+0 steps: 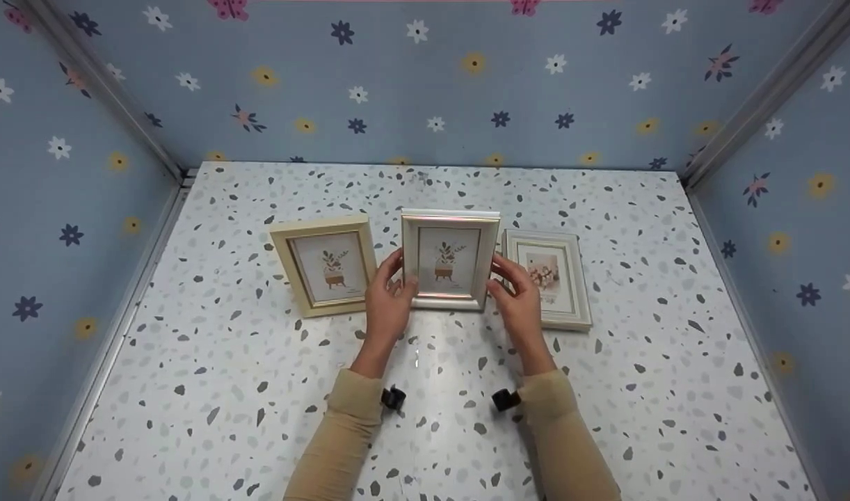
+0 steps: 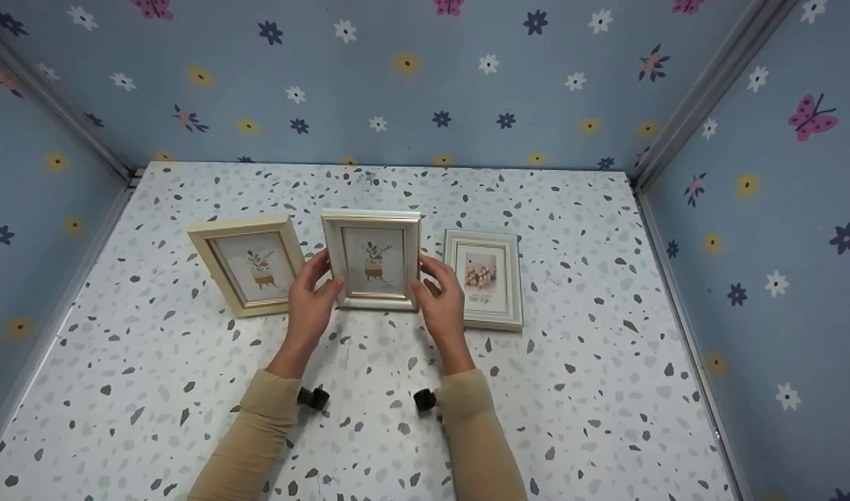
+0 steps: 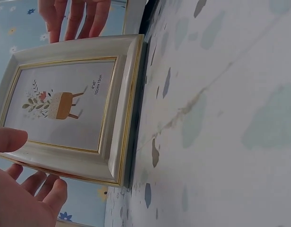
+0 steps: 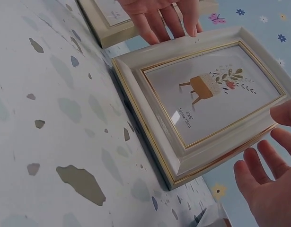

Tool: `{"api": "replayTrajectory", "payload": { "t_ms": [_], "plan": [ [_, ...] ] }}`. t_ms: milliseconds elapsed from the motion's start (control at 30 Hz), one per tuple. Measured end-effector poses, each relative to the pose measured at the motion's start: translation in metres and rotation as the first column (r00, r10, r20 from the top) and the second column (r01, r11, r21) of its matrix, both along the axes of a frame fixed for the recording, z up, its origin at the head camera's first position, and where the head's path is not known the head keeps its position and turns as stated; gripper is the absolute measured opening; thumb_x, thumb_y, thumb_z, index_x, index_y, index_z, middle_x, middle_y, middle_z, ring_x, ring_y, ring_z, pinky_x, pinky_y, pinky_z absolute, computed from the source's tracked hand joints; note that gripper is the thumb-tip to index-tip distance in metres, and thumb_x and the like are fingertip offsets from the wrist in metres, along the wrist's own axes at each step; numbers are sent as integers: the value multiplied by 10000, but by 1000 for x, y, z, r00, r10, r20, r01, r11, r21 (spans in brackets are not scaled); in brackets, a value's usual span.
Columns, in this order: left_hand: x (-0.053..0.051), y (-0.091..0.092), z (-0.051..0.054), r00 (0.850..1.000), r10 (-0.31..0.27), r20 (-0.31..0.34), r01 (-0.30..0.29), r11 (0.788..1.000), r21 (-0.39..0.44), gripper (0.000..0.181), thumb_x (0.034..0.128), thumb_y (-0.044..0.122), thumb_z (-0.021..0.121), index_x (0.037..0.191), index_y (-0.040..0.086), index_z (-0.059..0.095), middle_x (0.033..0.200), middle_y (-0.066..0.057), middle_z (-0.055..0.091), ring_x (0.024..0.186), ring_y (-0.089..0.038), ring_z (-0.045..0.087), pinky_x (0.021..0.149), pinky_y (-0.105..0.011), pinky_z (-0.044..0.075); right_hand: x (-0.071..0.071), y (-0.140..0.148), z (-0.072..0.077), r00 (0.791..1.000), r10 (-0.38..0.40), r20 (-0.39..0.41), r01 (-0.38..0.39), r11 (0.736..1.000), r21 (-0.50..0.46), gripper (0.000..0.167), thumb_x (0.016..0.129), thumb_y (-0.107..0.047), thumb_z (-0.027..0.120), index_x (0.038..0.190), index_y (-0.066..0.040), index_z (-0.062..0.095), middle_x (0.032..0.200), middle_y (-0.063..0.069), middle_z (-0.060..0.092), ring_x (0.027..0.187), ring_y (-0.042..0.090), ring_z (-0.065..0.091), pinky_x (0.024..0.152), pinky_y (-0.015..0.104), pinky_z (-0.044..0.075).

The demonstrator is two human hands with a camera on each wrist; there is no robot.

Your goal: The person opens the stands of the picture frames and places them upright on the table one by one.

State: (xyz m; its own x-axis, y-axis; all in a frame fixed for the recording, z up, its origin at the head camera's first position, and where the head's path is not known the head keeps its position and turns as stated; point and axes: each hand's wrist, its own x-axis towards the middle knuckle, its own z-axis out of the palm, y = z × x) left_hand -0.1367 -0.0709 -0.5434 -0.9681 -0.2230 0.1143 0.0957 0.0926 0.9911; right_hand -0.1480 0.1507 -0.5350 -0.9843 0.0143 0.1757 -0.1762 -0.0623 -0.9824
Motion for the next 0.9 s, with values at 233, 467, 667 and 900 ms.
{"api": "replayTrajectory", "payload": {
  "t_ms": [233,467,667,900],
  "plan": [
    [4,-2,3,1000,-7,-26,7,1000,30,544,948,42,652,1463,93,485,1464,-118,488,1357,-266,437,1087,-454,396,3,5,-3,1000,-21,17,21,1000,10,440,934,59,639,1362,80,539,1381,221,523,1263,365,506,1052,432,412],
    [10,-4,11,999,-5,-32,6,999,32,531,943,-5,647,1449,28,487,1455,-167,490,1341,-335,450,1064,-494,412,5,12,-2,999,-36,25,36,999,-2,423,941,20,649,1352,61,557,1340,198,569,1227,349,537,986,324,481],
    [20,-6,28,1000,-9,-23,9,1000,27,472,934,-45,627,1393,-49,515,1415,-221,518,1284,-386,506,1000,-457,478,6,19,-3,997,-75,31,75,997,-23,370,932,35,652,1297,69,599,1273,222,604,1163,342,576,927,271,506],
    [16,-12,3,999,52,3,-52,998,32,356,928,6,675,1279,-11,611,1217,-147,637,1064,-294,600,834,-336,519,6,27,-4,995,-99,27,100,995,-16,344,932,20,663,1259,109,604,1234,253,618,1106,287,609,908,252,508]
  ]
}}
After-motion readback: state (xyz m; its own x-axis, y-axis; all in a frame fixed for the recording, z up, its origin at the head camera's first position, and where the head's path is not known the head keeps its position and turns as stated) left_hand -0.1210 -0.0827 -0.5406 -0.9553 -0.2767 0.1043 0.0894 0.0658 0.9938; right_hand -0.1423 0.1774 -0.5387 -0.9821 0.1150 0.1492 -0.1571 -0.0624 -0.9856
